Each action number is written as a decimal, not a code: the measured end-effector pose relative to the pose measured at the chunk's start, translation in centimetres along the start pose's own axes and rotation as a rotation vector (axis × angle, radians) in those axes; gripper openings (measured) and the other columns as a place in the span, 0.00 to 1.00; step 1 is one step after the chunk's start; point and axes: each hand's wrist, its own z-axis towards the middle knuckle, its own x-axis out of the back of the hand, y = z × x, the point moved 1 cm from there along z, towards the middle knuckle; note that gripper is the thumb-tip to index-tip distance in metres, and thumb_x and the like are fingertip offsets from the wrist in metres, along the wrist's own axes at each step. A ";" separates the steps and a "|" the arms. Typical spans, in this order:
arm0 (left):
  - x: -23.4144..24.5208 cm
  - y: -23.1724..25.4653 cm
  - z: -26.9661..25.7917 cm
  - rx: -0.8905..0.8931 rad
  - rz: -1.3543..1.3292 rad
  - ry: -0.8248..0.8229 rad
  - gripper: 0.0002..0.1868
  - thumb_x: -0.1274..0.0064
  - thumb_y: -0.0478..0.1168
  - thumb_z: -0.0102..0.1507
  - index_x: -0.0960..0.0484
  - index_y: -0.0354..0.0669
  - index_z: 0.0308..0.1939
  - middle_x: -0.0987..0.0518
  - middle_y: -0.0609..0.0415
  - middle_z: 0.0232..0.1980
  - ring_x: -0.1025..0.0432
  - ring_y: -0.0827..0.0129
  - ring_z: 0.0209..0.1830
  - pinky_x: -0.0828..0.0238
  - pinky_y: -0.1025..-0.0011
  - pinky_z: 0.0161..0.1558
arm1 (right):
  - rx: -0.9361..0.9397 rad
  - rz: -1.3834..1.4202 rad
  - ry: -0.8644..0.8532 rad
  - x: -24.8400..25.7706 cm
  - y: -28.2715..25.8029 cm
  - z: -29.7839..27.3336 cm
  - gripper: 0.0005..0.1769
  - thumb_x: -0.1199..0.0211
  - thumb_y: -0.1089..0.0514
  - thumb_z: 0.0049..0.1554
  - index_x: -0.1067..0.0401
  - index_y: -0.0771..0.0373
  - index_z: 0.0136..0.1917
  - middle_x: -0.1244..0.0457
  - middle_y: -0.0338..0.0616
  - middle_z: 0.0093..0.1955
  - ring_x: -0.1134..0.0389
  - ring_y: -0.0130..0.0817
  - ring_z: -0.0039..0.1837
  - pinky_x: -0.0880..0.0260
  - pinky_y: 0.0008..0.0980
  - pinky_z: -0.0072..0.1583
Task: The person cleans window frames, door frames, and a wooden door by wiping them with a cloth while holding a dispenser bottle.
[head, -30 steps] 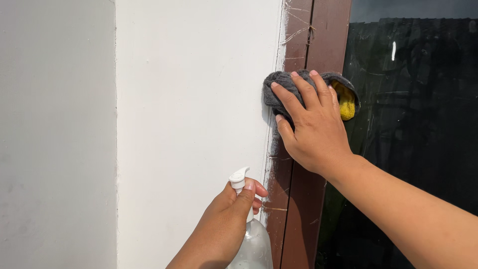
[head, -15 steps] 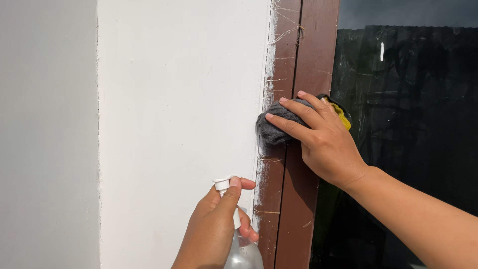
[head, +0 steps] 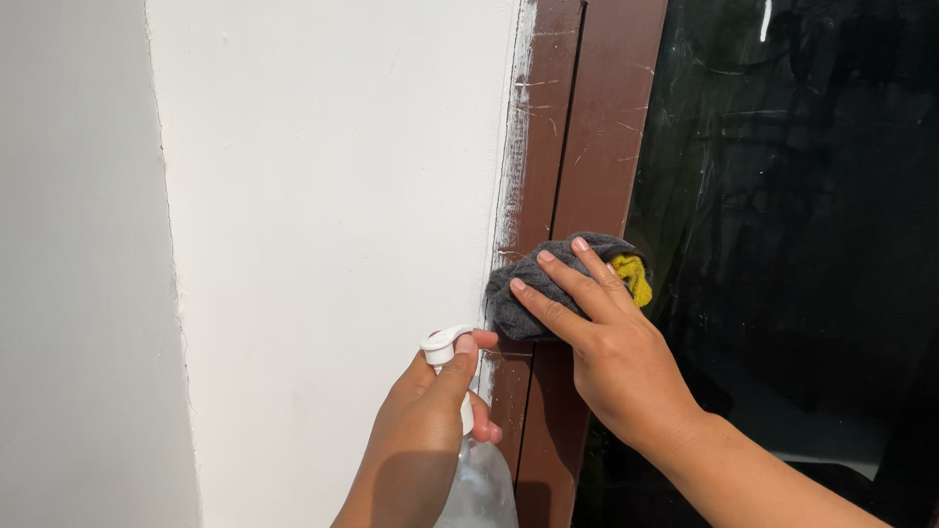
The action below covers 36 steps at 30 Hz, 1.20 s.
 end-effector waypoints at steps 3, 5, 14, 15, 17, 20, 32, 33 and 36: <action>-0.9 -1.4 0.2 0.070 -0.198 -0.050 0.25 0.56 0.61 0.68 0.17 0.47 0.51 0.34 0.51 0.13 0.32 0.63 0.17 0.35 0.63 0.34 | -0.112 0.242 -0.441 -2.7 -0.6 -9.0 0.45 0.44 0.78 0.44 0.25 0.41 0.68 0.43 0.37 0.79 0.53 0.47 0.83 0.43 0.46 0.71; -2.2 -2.7 0.1 0.120 -0.193 -0.114 0.20 0.52 0.53 0.64 0.18 0.40 0.40 0.34 0.50 0.13 0.31 0.62 0.16 0.33 0.65 0.29 | -0.322 0.474 -0.603 -4.5 -0.4 -14.6 0.43 0.46 0.77 0.47 0.23 0.41 0.68 0.38 0.37 0.76 0.42 0.39 0.78 0.35 0.39 0.70; -11.6 -4.7 -4.1 0.180 0.015 -0.267 0.47 0.72 0.79 0.63 0.29 0.39 0.17 0.43 0.52 0.07 0.40 0.63 0.09 0.35 0.67 0.24 | -1.788 1.538 -0.103 4.5 1.6 -24.8 0.44 0.58 0.76 0.48 0.38 0.63 0.78 0.30 0.55 0.60 0.26 0.42 0.56 0.25 0.35 0.56; -12.6 -4.9 -4.7 0.198 0.026 -0.278 0.47 0.72 0.79 0.63 0.29 0.39 0.17 0.43 0.52 0.07 0.40 0.63 0.09 0.35 0.67 0.24 | -2.005 1.665 0.103 5.6 1.3 -25.5 0.43 0.61 0.75 0.50 0.42 0.67 0.79 0.29 0.58 0.59 0.23 0.44 0.52 0.21 0.36 0.51; -15.0 -5.4 -5.6 0.236 -0.010 -0.340 0.47 0.77 0.80 0.60 0.31 0.40 0.17 0.41 0.53 0.08 0.39 0.65 0.10 0.33 0.69 0.25 | -2.019 1.681 0.174 7.9 1.6 -27.2 0.38 0.59 0.71 0.51 0.41 0.68 0.76 0.29 0.58 0.56 0.24 0.44 0.50 0.22 0.38 0.49; -19.1 -6.1 -6.9 0.309 -0.108 -0.451 0.45 0.76 0.78 0.62 0.31 0.40 0.17 0.41 0.54 0.08 0.39 0.65 0.10 0.36 0.68 0.23 | -1.957 1.724 0.368 12.1 3.5 -30.1 0.29 0.55 0.58 0.54 0.37 0.72 0.66 0.30 0.58 0.50 0.24 0.45 0.44 0.23 0.43 0.40; -46.7 -9.9 -16.9 0.463 -0.112 -0.797 0.37 0.65 0.70 0.61 0.30 0.39 0.21 0.41 0.54 0.10 0.42 0.65 0.09 0.43 0.68 0.19 | -1.917 1.595 0.467 26.2 13.1 -45.9 0.30 0.41 0.38 0.62 0.30 0.70 0.57 0.33 0.55 0.40 0.28 0.41 0.37 0.24 0.37 0.39; -48.9 -10.3 -17.9 0.475 -0.112 -0.821 0.37 0.65 0.70 0.61 0.30 0.39 0.21 0.41 0.54 0.10 0.42 0.65 0.09 0.43 0.68 0.19 | -1.626 1.785 0.421 27.5 13.7 -47.3 0.24 0.40 0.41 0.66 0.32 0.66 0.55 0.34 0.53 0.39 0.28 0.39 0.38 0.24 0.35 0.41; -54.0 -10.8 -20.2 0.601 -0.221 -0.872 0.35 0.67 0.71 0.59 0.32 0.41 0.23 0.41 0.54 0.10 0.41 0.64 0.10 0.45 0.67 0.19 | -2.312 1.255 0.502 32.8 16.1 -50.1 0.24 0.41 0.44 0.57 0.25 0.67 0.54 0.33 0.49 0.34 0.30 0.35 0.35 0.28 0.33 0.39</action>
